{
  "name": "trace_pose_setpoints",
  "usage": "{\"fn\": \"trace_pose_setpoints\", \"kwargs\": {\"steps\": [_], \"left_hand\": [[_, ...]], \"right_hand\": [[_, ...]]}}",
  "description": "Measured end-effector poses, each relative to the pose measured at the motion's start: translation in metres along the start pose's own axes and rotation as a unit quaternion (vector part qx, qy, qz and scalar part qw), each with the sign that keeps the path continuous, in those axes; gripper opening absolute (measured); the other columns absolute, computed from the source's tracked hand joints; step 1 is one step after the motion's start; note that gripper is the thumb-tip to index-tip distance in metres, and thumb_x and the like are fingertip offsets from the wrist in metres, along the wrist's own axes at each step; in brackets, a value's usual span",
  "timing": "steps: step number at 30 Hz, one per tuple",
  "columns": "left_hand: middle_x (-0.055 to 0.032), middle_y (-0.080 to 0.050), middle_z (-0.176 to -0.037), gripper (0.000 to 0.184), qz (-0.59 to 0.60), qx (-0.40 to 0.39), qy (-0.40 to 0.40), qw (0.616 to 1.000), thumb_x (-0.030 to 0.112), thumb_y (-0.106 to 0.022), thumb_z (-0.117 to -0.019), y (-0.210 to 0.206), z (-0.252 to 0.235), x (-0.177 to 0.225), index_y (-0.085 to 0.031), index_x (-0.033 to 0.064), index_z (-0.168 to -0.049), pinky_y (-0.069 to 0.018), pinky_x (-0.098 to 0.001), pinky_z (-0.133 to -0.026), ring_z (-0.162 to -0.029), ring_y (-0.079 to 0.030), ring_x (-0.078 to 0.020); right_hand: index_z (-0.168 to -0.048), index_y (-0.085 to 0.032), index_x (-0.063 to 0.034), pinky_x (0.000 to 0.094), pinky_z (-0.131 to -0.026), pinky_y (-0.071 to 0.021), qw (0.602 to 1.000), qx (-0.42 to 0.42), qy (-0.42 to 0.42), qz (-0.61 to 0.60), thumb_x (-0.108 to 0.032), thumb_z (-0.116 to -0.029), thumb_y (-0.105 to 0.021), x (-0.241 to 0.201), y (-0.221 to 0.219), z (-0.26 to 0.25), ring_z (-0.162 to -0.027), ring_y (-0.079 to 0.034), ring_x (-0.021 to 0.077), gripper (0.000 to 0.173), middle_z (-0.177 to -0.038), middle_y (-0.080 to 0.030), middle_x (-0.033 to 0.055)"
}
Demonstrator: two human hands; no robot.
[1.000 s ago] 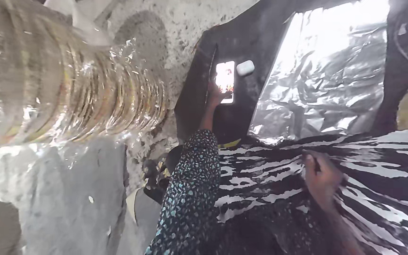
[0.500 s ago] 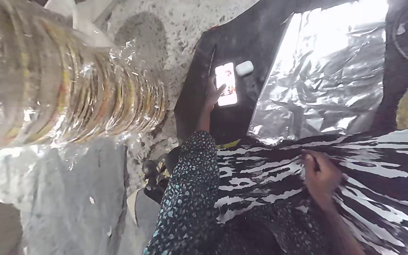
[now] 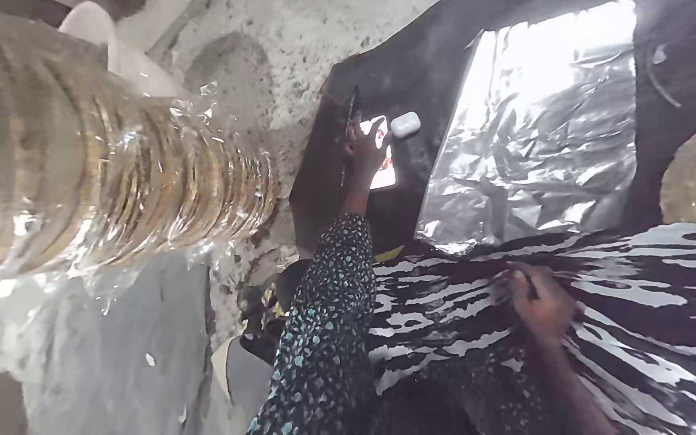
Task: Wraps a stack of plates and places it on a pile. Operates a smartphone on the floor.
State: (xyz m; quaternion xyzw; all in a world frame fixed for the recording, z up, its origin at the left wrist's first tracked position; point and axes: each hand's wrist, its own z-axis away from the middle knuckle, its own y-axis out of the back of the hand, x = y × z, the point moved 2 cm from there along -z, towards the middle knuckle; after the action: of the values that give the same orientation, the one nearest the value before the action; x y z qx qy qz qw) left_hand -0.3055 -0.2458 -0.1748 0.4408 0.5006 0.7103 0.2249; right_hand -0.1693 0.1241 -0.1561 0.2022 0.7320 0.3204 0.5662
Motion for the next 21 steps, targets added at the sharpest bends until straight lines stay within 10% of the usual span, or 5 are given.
{"fn": "trace_pose_setpoints", "kwargs": {"steps": [7,10,14,21], "left_hand": [[-0.0214,-0.025,-0.165,0.05,0.034,0.043,-0.019,0.998,0.037,-0.059,-0.1019,0.002,0.004,0.001,-0.054,0.02,-0.148,-0.0251,-0.0673,-0.111,-0.149,-0.026,-0.045],[-0.0286,-0.033,-0.159,0.053,0.06,0.02,0.065,0.996,0.023,-0.056,-0.1039,0.038,0.022,0.02,-0.045,0.0051,-0.152,-0.0287,-0.0498,-0.119,-0.147,-0.034,-0.0405],[-0.0273,-0.041,-0.154,0.053,0.249,0.058,0.06,0.965,0.017,-0.056,-0.1042,0.011,0.024,-0.041,-0.041,0.0005,-0.153,-0.038,-0.0419,-0.115,-0.141,-0.045,-0.0347],[-0.0288,-0.045,-0.151,0.052,0.238,-0.035,0.065,0.968,0.012,-0.054,-0.1047,0.02,0.04,-0.04,-0.04,-0.004,-0.152,-0.0382,-0.0435,-0.115,-0.139,-0.047,-0.0357]], "right_hand": [[-0.102,-0.072,0.0135,0.0531,-0.069,-0.0566,1.0,-0.006,-0.001,-0.009,-0.013,-0.0988,-0.047,0.002,0.0,-0.001,-0.075,-0.072,0.0433,0.036,-0.088,-0.072,0.029],[-0.103,-0.071,0.0124,0.0528,-0.072,-0.057,1.0,-0.012,-0.01,-0.021,-0.013,-0.0991,-0.047,0.0,0.001,0.0,-0.077,-0.072,0.0424,0.036,-0.089,-0.073,0.028],[-0.104,-0.071,0.0137,0.0518,-0.074,-0.0571,0.999,-0.01,-0.016,-0.029,-0.013,-0.1002,-0.048,0.001,0.001,0.002,-0.077,-0.071,0.0415,0.035,-0.091,-0.072,0.0297],[-0.106,-0.07,0.0136,0.0515,-0.075,-0.0566,0.999,-0.015,-0.004,-0.033,-0.012,-0.1004,-0.05,-0.004,0.003,-0.002,-0.082,-0.072,0.0405,0.033,-0.094,-0.071,0.0305]]}}
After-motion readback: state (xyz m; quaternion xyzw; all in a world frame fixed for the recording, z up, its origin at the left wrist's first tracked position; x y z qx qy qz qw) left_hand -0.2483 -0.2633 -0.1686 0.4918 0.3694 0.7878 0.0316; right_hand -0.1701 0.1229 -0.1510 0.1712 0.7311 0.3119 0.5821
